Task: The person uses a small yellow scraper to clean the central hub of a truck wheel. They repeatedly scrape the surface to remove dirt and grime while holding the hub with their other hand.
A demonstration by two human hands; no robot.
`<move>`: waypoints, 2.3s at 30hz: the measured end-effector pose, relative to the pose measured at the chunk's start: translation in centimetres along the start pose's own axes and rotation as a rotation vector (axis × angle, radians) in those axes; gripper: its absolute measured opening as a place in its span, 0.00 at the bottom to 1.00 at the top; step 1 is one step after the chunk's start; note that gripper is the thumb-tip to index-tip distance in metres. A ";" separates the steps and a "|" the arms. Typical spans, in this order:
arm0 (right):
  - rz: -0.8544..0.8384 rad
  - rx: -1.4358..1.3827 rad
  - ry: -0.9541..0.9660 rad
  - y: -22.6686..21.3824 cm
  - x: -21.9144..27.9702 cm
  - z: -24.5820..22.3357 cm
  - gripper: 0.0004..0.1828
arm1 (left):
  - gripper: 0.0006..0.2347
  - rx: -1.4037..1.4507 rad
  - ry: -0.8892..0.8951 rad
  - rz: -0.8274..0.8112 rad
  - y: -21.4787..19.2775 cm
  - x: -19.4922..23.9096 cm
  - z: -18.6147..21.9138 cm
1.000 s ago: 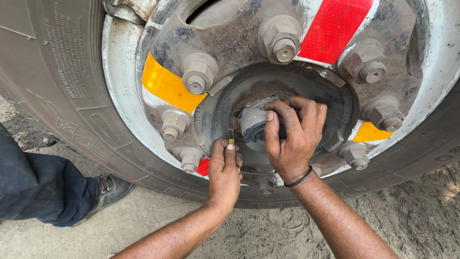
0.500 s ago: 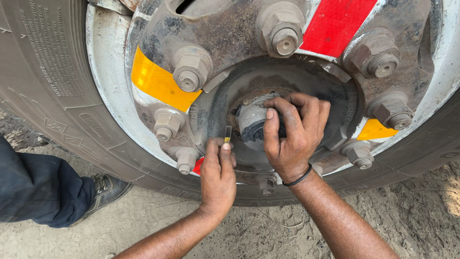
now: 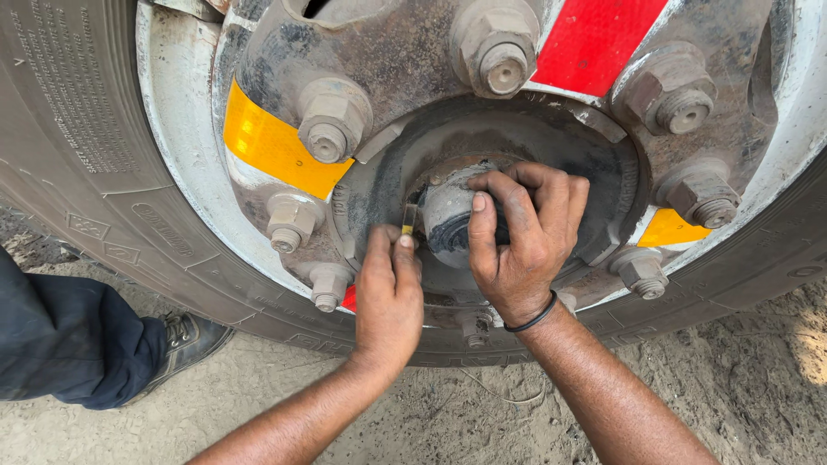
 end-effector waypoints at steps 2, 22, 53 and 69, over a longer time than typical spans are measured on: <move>0.001 0.013 -0.007 0.0 -0.2 -0.1 0.05 | 0.08 -0.011 0.008 -0.017 0.5 0.8 0.0; -0.006 0.039 -0.017 0.2 0.4 0.1 0.05 | 0.09 0.313 -0.329 -0.068 3.7 2.9 -4.1; -0.031 0.048 -0.029 0.8 0.9 0.3 0.06 | 0.07 0.360 -0.417 -0.151 5.7 4.7 -6.2; 0.032 0.019 -0.007 0.2 1.3 2.4 0.10 | 0.09 0.335 -0.253 -0.118 5.4 4.5 -6.7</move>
Point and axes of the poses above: each hand's wrist, its own x-axis away from the middle knuckle, its own y-axis out of the palm, z = x × y, the point moved 10 cm from there along -x, towards the middle knuckle, and after that the axes turned 8 degrees about y, right-handed, at the moved point
